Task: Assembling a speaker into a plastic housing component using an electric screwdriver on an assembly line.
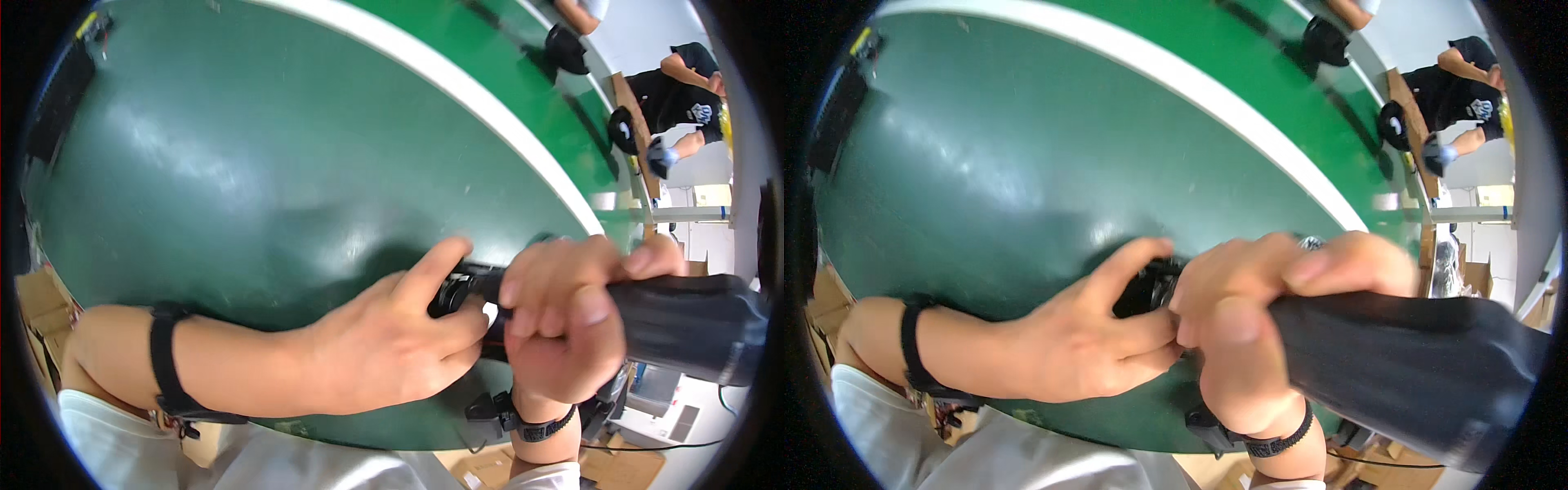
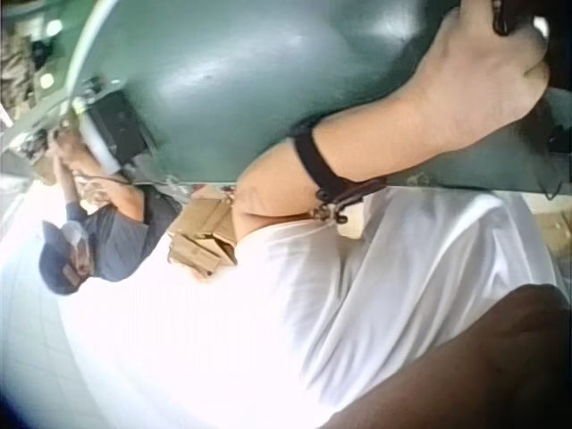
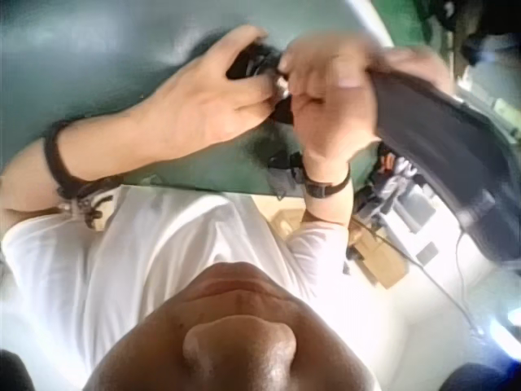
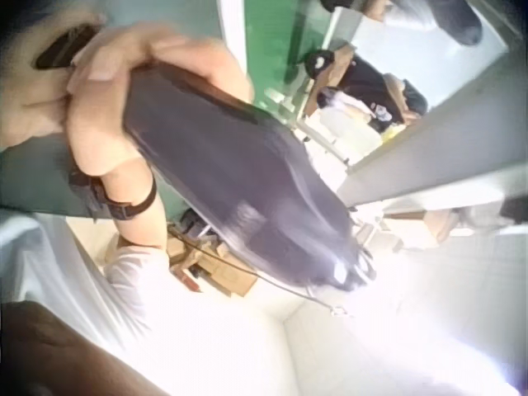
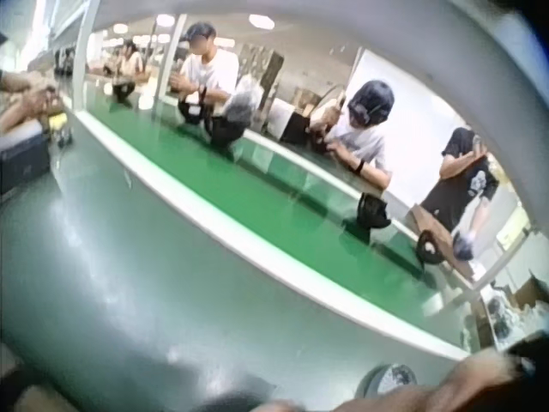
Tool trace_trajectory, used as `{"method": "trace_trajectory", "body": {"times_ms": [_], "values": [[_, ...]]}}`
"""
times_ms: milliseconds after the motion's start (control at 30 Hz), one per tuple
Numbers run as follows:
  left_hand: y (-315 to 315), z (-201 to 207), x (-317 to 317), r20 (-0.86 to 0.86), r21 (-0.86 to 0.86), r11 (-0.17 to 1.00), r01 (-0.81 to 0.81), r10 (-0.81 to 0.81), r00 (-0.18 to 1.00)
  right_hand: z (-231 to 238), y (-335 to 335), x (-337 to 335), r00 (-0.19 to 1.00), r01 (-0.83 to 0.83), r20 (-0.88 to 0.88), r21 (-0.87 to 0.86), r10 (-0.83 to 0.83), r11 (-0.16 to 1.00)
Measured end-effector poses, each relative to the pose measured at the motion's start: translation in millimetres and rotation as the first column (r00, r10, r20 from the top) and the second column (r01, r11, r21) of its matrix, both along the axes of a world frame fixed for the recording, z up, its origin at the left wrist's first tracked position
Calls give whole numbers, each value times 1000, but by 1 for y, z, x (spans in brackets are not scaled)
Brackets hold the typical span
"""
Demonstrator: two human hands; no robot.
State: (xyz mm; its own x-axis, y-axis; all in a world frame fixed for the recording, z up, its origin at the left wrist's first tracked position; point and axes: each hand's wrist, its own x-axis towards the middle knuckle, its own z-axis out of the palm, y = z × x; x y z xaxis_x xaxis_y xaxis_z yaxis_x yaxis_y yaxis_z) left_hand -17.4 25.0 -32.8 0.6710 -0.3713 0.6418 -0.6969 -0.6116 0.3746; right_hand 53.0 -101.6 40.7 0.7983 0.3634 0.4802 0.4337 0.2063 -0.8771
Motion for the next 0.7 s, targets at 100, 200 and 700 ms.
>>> {"method": "trace_trajectory", "body": {"times_ms": [100,200,700], "values": [[-7,-9,2,-71,10,999,37,-36,997,-7,-26,10,991,77,-111,76,-69,994],[0,-1,1,-88,50,996,76,-71,994,47,-45,4,996,11,79,353,-42,936],[56,105,54,-583,310,892,329,-95,807,40,-160,40,813,557,-88,407,-576,724]]}}
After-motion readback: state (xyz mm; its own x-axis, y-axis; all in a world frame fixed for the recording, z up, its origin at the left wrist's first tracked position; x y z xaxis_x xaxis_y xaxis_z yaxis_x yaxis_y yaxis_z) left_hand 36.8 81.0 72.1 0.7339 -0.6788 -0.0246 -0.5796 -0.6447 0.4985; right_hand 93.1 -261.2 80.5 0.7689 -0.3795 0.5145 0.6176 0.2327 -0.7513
